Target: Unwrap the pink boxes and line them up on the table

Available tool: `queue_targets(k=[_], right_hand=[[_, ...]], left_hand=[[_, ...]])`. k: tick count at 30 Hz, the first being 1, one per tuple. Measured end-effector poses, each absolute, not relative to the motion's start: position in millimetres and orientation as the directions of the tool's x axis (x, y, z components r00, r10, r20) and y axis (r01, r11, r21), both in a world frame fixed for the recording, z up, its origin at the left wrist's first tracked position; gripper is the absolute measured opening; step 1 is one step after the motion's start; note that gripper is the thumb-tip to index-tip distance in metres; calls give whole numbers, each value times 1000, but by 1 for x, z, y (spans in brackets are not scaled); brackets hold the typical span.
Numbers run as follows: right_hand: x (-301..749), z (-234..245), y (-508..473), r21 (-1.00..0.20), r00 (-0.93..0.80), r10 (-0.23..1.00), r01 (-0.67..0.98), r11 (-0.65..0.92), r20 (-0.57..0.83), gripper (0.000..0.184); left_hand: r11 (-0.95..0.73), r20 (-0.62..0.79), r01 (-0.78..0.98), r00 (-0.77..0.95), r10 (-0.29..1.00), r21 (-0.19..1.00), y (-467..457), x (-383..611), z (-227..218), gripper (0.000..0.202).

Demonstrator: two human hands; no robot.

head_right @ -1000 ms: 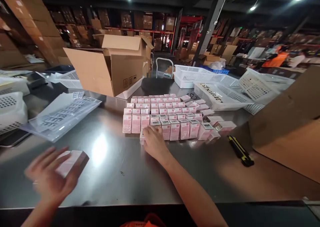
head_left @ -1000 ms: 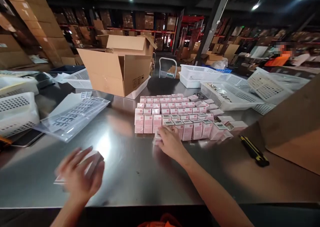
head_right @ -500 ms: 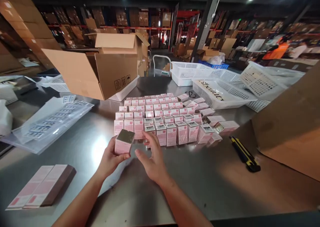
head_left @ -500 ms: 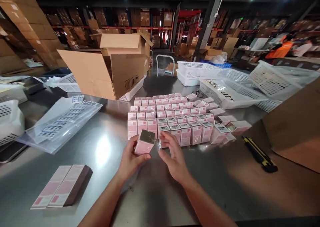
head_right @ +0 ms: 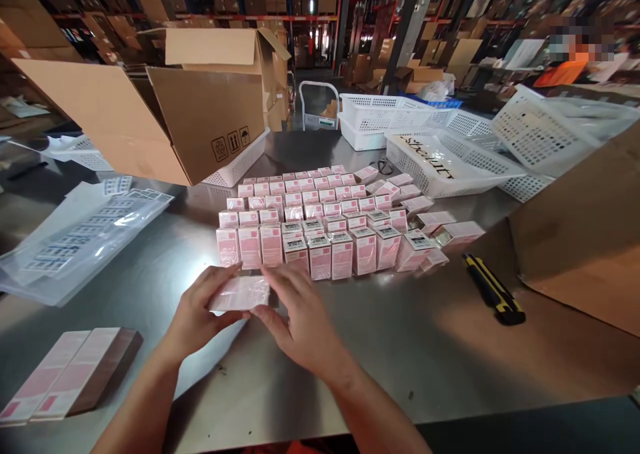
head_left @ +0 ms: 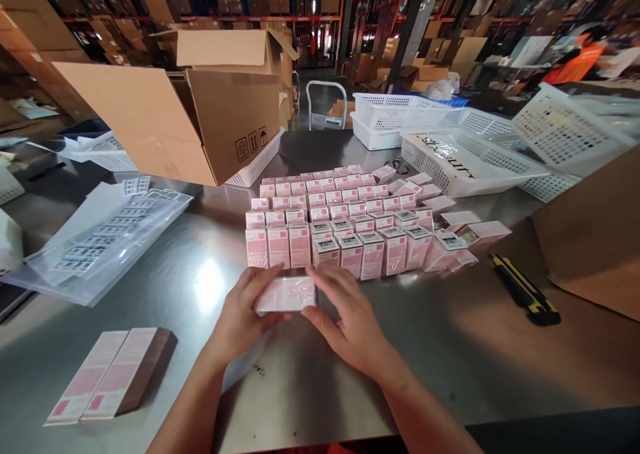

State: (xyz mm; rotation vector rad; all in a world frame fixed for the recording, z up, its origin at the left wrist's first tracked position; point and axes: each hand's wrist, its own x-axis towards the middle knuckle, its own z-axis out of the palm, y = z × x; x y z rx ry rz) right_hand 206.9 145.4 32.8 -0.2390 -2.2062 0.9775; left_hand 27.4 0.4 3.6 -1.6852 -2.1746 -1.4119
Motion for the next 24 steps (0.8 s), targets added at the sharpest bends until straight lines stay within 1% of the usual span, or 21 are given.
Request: queue_targets(k=[1, 2, 4, 7, 9, 12, 15, 16, 18, 20, 21, 23, 24], right_hand=[[207, 34, 145, -689, -758, 392, -103, 718, 521, 43], [207, 34, 145, -686, -762, 387, -101, 721, 519, 36], [205, 31, 145, -688, -745, 409, -92, 720, 527, 30], [201, 25, 144, -679, -735, 428, -60, 732, 526, 23], [198, 22, 142, -683, -732, 434, -59, 729, 526, 20], [195, 22, 139, -697, -735, 430, -79, 712, 524, 14], [194, 25, 136, -658, -735, 410, -65, 751, 540, 14], [195, 26, 135, -627, -732, 383, -77, 775, 563, 15], [197, 28, 133, -558, -728, 283, -163, 814, 625, 16], [199, 29, 131, -507, -732, 147, -298, 809, 665, 18], [201, 29, 131, -502, -741, 92, -353, 790, 665, 19], [203, 28, 131, -519, -777, 20, -401, 755, 629, 19], [203, 29, 132, -525, -799, 1, -393, 755, 601, 20]], left_hand=[[-13, 515, 758, -430, 742, 652, -1, 26, 4, 76], [-15, 498, 723, -460, 735, 690, -3, 24, 5, 77], [-36, 477, 664, -496, 725, 746, -5, 20, 5, 68], [-86, 478, 634, -479, 736, 769, -8, 15, 4, 54], [-108, 501, 643, -468, 728, 758, -9, 12, 3, 51], [-124, 505, 634, -466, 727, 763, -8, 11, 3, 55], [-166, 492, 560, -502, 711, 812, -6, 12, 4, 64], [-192, 485, 513, -531, 695, 837, -5, 13, 5, 65], [-232, 426, 373, -615, 663, 898, -3, 13, 8, 63], [-245, 287, 166, -718, 634, 955, -2, 10, 12, 59], [-244, 198, 53, -759, 620, 968, -2, 9, 14, 59], [-252, 49, -134, -792, 609, 958, -2, 5, 17, 57], [-252, 10, -183, -790, 613, 950, -2, 3, 18, 55]])
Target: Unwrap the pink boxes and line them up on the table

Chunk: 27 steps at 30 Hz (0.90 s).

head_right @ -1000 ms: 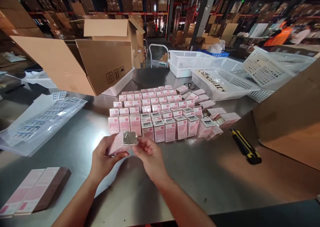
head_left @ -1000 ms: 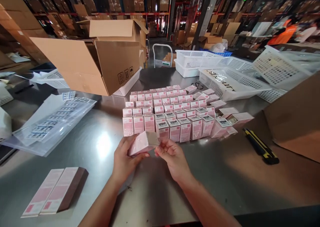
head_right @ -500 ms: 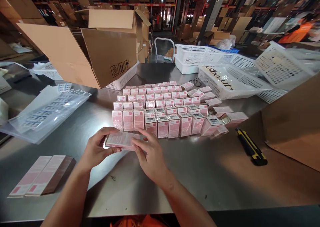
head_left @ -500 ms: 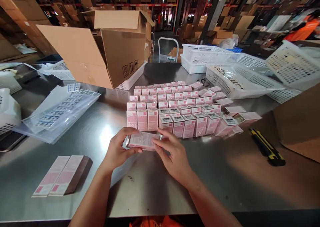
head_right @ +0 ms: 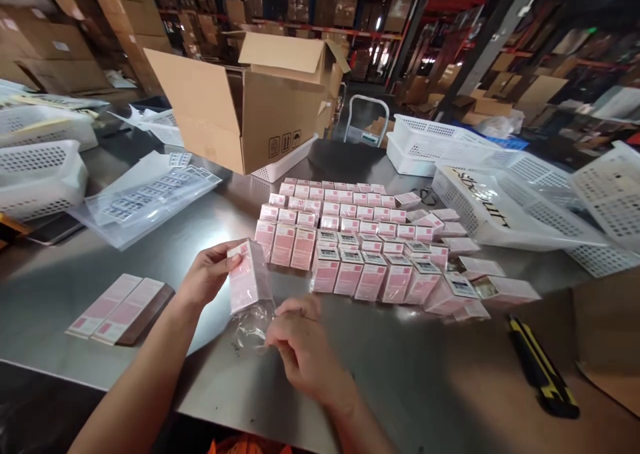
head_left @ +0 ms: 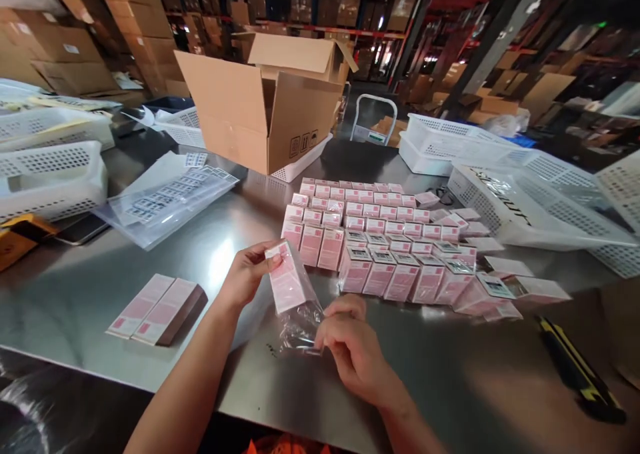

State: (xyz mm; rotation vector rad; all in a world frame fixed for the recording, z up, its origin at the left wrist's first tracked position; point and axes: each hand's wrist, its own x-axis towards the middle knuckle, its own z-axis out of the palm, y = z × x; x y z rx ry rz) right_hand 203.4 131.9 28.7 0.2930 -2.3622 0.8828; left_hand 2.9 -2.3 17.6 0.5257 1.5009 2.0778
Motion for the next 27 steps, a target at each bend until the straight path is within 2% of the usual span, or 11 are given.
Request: queue_targets(k=[2, 4, 6, 8, 12, 15, 18, 21, 23, 25, 27], right_hand=[[204, 29, 135, -498, -835, -19, -346, 795, 550, 22], [203, 30, 138, -410, -843, -14, -276, 869, 538, 17], [202, 28, 139, -306, -828, 33, -170, 937, 560, 15], [199, 24, 137, -267, -815, 125, -39, 963, 566, 24], [193, 14, 133, -386, -782, 371, 183, 904, 501, 50], [189, 8, 134, -592, -768, 501, 202, 780, 399, 62], [184, 1, 133, -860, -848, 487, 77, 504, 210, 63], [179, -10, 125, -969, -902, 422, 20, 245, 88, 63], [177, -16, 117, -954, -890, 440, 21, 300, 119, 66], [176, -21, 109, -886, -881, 429, 26, 463, 199, 72], [175, -24, 101, -804, -910, 354, 41, 593, 214, 79]], left_hand=[[-217, -19, -196, -782, 624, 956, -3, 1, 18, 52], [-161, -20, -140, -810, 586, 977, -2, 2, 17, 48], [-111, -19, -88, -858, 513, 990, -2, 3, 15, 47], [-94, -4, -50, -901, 434, 994, -1, 4, 13, 46], [-133, 61, 23, -955, 289, 991, 3, 10, 14, 53], [-191, 125, 72, -951, 282, 979, 4, 26, 18, 56], [-258, 187, 95, -914, 361, 962, -1, 53, 16, 51], [-385, 244, 92, -898, 366, 918, -14, 78, 7, 46], [-395, 253, 128, -925, 283, 910, -29, 90, -1, 44], [-299, 262, 202, -949, 177, 933, -49, 98, -7, 43], [-154, 285, 264, -950, 130, 952, -74, 106, -10, 37]])
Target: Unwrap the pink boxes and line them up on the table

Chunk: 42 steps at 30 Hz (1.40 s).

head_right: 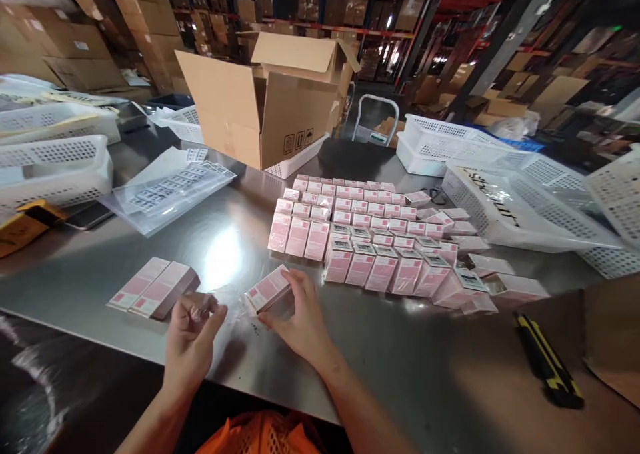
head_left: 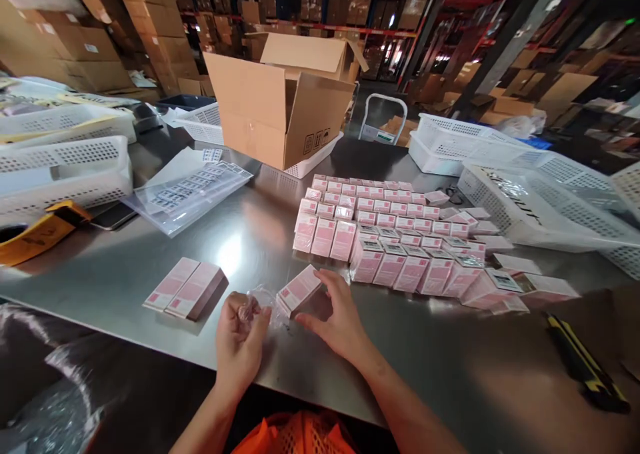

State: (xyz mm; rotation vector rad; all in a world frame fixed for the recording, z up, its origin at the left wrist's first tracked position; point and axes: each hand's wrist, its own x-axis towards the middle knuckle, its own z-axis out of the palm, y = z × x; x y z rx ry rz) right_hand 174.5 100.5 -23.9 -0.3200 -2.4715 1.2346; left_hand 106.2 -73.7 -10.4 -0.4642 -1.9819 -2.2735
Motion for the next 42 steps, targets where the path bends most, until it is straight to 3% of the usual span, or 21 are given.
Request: queue_targets(k=[4, 7, 9, 13, 16, 19, 21, 25, 29, 35, 42], right_hand=[[168, -30, 84, -651, -940, 314, 155, 743, 134, 82], [158, -35, 76, -567, -931, 298, 133, 813, 209, 64], [147, -36, 70, -536, -926, 251, 64, 842, 283, 46], [119, -31, 43, -543, -942, 149, -41, 839, 301, 30], [96, -25, 15, -618, -979, 105, -26, 786, 175, 44], [74, -23, -3, -710, -1000, -5, -23, 704, 28, 96], [62, -25, -8, -744, -996, -92, -77, 664, 21, 118], [50, -29, -19, -742, -995, -88, -85, 665, 35, 115], [44, -29, -34, -735, -997, -72, -53, 676, 7, 112], [31, -27, -47, -765, -996, -95, -65, 641, 6, 118], [20, -30, -45, -744, -996, -91, -68, 665, 9, 120]], left_hand=[[136, 377, 408, -902, 211, 903, -140, 121, -4, 37], [493, 627, 597, -769, 124, 633, -196, 116, 9, 35], [702, 699, 563, -703, 129, 436, -228, 100, 13, 31], [896, 411, 310, -897, 164, 319, -261, 49, 3, 30], [932, 183, 230, -966, 183, 280, -263, 20, -10, 49], [936, 67, 252, -968, 243, 245, -261, 8, -15, 74], [925, 32, 306, -951, 306, 224, -261, 4, -17, 80], [865, 18, 462, -884, 468, 197, -262, -7, -21, 60], [849, 80, 490, -871, 484, 199, -264, -25, -25, 41], [852, 123, 495, -869, 480, 171, -272, -46, -28, 39], [848, 108, 480, -877, 468, 223, -279, -56, -31, 38]])
